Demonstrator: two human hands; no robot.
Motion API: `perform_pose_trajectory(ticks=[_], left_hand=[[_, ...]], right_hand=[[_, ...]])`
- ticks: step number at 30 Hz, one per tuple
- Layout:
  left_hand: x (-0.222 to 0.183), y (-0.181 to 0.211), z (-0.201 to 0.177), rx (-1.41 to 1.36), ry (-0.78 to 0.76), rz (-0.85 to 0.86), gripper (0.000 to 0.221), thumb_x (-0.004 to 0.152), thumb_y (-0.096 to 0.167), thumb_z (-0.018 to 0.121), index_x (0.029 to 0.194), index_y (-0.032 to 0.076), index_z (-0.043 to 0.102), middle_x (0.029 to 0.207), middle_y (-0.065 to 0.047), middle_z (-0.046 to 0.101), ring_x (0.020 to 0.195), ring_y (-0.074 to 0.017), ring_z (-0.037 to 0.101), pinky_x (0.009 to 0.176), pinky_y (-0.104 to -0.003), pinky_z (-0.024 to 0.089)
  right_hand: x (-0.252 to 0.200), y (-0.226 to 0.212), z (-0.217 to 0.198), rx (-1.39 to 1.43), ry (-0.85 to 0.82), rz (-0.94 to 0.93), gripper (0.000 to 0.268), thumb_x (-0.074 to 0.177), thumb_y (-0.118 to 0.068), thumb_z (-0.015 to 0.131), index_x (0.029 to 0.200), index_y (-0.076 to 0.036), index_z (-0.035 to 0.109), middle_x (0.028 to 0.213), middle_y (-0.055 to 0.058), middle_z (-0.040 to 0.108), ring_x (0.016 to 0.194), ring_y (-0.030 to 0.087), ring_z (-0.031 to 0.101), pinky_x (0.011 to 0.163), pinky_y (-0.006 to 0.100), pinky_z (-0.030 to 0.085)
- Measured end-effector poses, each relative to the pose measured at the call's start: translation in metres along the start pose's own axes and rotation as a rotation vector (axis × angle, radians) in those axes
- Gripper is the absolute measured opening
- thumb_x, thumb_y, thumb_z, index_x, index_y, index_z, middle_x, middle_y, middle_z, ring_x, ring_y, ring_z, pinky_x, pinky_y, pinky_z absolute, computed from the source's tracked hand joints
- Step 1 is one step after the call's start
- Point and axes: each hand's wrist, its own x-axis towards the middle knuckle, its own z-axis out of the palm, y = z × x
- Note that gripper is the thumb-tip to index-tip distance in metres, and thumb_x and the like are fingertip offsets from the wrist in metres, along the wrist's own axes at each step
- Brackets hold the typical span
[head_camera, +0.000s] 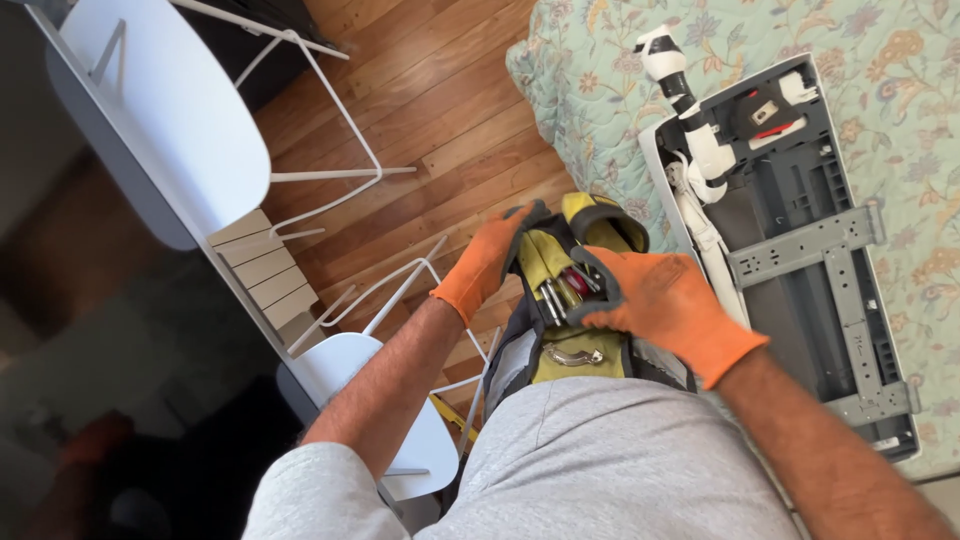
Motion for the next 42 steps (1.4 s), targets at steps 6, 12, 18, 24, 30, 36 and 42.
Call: perform_pose_trajectory(ticks=[6,12,18,24,30,36,42], left_hand=[[-0.008,0.003,0.0,0.063,-0.08,0.051,0.096,0.09,0.066,0.058,0.162,0.007,0.033,0.164,-0.025,0.034,0.149,-0.0431,0.036,0.117,-0.055,0.041],[0.011,-0.003,-0.017,0.178,-0.065,0.073,0.087,0.095,0.061,0.056,0.162,0.01,0.033,0.166,-0.021,0.032,0.151,-0.039,0.034,0.12,-0.053,0.038],[0.088,-0.087,-0.066,0.025,-0.084,0.049,0.038,0.09,0.029,0.076,0.127,0.019,0.073,0.108,-0.012,0.074,0.09,-0.0308,0.073,0.069,-0.045,0.066],[0.068,-0.1,-0.092,0.284,-0.234,-0.22,0.039,0.097,0.022,0.059,0.135,0.023,0.072,0.097,-0.005,0.075,0.081,-0.0165,0.067,0.07,-0.026,0.054],[0.093,-0.08,-0.117,0.965,0.1,0.184,0.041,0.084,0.022,0.047,0.116,0.016,0.071,0.109,-0.015,0.077,0.103,-0.0364,0.072,0.088,-0.045,0.053],[0.0,0.01,-0.042,0.866,0.233,0.731,0.028,0.09,0.021,0.064,0.114,0.012,0.075,0.107,-0.017,0.075,0.106,-0.0408,0.07,0.096,-0.052,0.055],[-0.024,-0.048,0.026,1.314,-0.277,0.489,0.038,0.086,0.024,0.053,0.118,0.017,0.073,0.102,-0.009,0.076,0.096,-0.0271,0.075,0.084,-0.043,0.062]], right_hand=[[0.006,-0.01,-0.023,0.096,-0.138,0.061,0.088,0.076,-0.063,0.076,0.153,-0.038,0.042,0.11,-0.002,0.075,0.103,0.023,0.075,0.081,0.042,0.06],[-0.015,-0.021,-0.012,0.02,0.006,0.011,0.087,0.072,-0.056,0.083,0.147,-0.026,0.053,0.108,0.0,0.075,0.104,0.021,0.074,0.086,0.041,0.06],[-0.056,0.013,-0.024,0.636,0.354,0.23,0.065,0.077,-0.022,0.086,0.137,-0.011,0.066,0.114,0.012,0.075,0.11,0.029,0.072,0.091,0.039,0.059],[-0.091,0.027,-0.036,0.863,0.161,0.815,0.038,0.09,-0.018,0.07,0.127,-0.023,0.073,0.101,-0.001,0.077,0.096,0.013,0.068,0.086,0.028,0.049],[-0.08,0.026,-0.025,0.878,-0.003,0.944,0.035,0.097,-0.021,0.063,0.13,-0.027,0.073,0.111,0.0,0.076,0.101,0.017,0.066,0.087,0.032,0.048],[-0.031,-0.021,-0.008,0.382,0.09,0.59,0.061,0.08,-0.048,0.081,0.127,-0.01,0.074,0.099,0.021,0.08,0.096,0.036,0.077,0.085,0.047,0.061],[-0.009,-0.002,0.015,0.313,0.209,0.4,0.037,0.091,-0.05,0.066,0.105,-0.018,0.076,0.074,0.017,0.071,0.085,0.041,0.071,0.077,0.052,0.057]])
